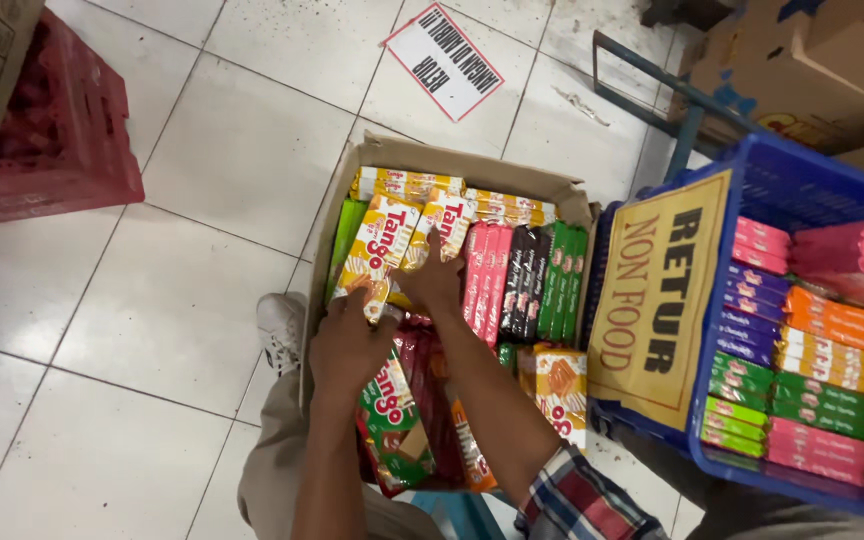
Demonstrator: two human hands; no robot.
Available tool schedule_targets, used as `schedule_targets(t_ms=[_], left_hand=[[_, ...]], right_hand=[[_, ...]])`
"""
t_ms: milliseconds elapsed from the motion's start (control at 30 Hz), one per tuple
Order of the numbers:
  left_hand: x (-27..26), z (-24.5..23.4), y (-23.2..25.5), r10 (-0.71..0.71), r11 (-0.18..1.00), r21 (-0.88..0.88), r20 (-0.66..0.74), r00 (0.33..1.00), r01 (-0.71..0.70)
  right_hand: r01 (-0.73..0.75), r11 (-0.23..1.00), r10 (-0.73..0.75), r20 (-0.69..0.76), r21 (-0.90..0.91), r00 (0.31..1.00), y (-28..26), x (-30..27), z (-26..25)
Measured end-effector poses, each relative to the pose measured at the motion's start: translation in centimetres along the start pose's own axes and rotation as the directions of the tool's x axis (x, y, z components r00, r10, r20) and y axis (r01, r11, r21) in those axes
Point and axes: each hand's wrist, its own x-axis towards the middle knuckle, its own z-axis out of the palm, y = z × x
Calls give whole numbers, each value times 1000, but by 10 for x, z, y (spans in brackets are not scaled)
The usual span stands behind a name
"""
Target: The person sits on the floor and transfers packs of Tango and Oreo biscuits from a cardboard box into a blue plastic crate. They handle the packs by hand, arranging them neatly in rows within the crate.
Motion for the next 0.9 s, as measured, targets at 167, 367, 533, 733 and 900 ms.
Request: schedule_targets(t_ms=[167, 367, 533, 733, 900], left_hand=[[4, 2, 2, 31, 997, -68, -5, 1000, -31], [0, -2, 5, 30, 994, -107, 7, 1000, -29], [0, -5, 10, 45, 990, -136, -12, 999, -47], [2, -1, 8, 23, 991, -128, -24, 999, -26], [1, -3, 10, 63, 987, -147, -48, 997, -69]], right_hand=[[216, 976, -209, -187, 19, 960, -7, 16, 7], [39, 937, -5, -99, 348, 995, 8, 38, 7], [-37, 872, 68, -47, 488, 997, 13, 39, 0], [40, 793, 31, -106, 608, 994, 33, 71, 14], [400, 857, -361, -175, 324, 916, -9, -5, -25]])
